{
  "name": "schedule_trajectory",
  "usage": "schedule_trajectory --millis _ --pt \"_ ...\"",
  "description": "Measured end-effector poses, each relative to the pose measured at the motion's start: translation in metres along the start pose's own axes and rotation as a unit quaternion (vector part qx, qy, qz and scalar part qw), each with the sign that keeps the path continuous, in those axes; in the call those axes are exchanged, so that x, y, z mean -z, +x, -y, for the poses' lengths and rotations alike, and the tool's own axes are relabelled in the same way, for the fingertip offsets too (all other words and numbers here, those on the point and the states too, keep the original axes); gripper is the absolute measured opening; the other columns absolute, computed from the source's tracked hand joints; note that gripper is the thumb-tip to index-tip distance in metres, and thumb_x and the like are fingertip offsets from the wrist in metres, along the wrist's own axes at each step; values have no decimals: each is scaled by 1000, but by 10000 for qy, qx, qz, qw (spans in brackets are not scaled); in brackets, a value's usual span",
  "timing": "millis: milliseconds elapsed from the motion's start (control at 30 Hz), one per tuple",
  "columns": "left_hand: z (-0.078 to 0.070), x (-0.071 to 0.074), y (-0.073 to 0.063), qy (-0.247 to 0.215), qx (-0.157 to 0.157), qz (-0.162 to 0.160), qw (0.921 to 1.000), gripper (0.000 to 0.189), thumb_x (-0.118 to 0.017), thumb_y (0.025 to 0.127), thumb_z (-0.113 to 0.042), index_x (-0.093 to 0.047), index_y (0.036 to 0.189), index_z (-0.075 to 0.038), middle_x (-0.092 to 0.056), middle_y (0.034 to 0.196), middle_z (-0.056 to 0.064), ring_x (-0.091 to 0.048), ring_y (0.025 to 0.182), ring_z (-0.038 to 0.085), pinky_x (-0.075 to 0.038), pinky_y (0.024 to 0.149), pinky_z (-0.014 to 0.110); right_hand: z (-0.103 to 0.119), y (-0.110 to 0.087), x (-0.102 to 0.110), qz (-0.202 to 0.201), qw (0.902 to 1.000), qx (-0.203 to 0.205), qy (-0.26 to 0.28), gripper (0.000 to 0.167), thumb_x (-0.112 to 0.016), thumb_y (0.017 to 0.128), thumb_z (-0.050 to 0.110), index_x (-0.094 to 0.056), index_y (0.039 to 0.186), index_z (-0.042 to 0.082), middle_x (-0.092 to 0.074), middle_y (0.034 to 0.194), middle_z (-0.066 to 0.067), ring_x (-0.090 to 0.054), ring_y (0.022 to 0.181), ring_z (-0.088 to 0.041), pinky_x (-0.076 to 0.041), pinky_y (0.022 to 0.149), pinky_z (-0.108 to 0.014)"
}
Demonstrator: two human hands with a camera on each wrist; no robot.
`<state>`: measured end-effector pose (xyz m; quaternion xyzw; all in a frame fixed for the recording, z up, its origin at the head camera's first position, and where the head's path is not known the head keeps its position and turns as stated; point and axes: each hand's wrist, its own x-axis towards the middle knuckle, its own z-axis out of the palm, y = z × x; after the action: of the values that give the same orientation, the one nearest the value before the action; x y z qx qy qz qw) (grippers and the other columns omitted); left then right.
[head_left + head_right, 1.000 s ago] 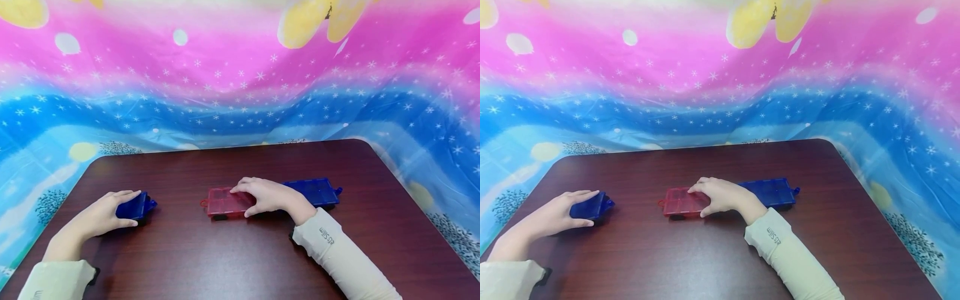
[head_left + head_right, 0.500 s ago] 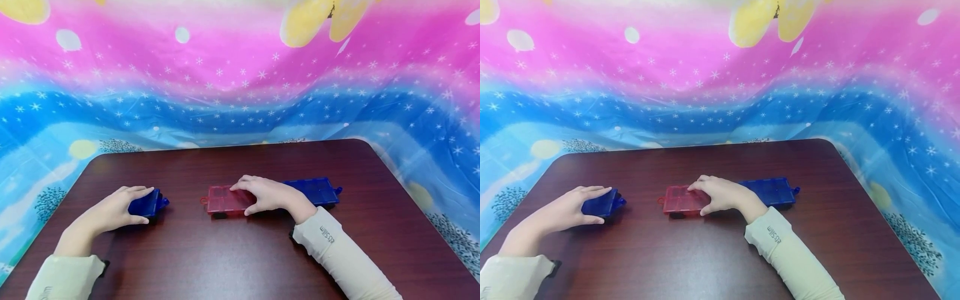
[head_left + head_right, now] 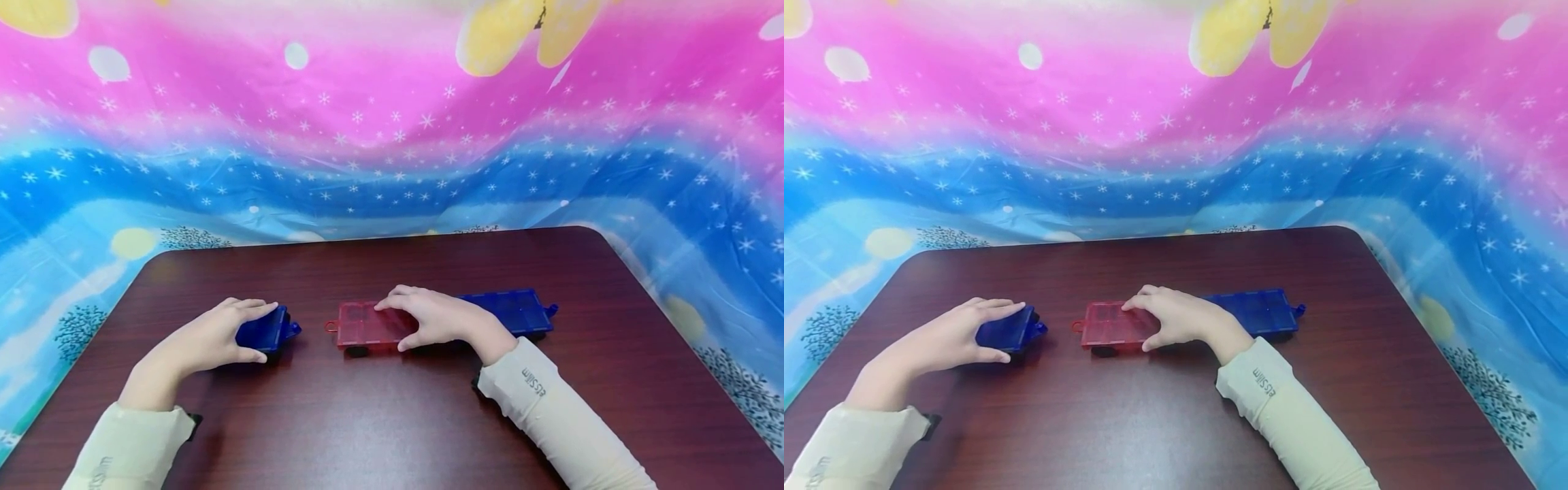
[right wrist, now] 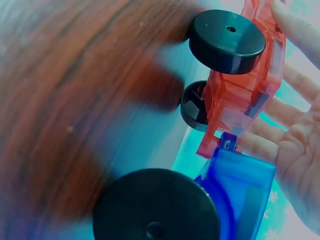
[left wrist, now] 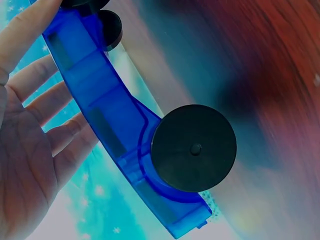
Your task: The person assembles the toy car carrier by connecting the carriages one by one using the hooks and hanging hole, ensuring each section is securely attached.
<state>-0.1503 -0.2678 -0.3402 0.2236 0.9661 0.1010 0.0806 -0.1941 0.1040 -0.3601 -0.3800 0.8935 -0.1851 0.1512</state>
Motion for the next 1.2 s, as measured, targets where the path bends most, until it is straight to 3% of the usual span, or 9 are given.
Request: schedule_trajectory --millis 600,1200 --pt "-14 -5 19 -87 -254 203 9994 81 -84 76 -42 -53 144 -9 -53 143 22 -50 126 44 -50 98 57 0 -1 1 -50 9998 71 186 67 -80 83 30 -51 144 23 -51 140 -1 -52 127 -19 -50 104 -43" --pt "-22 -14 32 -105 -171 297 9994 81 -84 77 -42 -52 145 -11 -52 145 20 -49 128 41 -50 98 55 -6 -1 -1 -109 9995 58 283 67 -79 84 32 -50 145 25 -50 141 2 -52 124 -16 -51 102 -39"
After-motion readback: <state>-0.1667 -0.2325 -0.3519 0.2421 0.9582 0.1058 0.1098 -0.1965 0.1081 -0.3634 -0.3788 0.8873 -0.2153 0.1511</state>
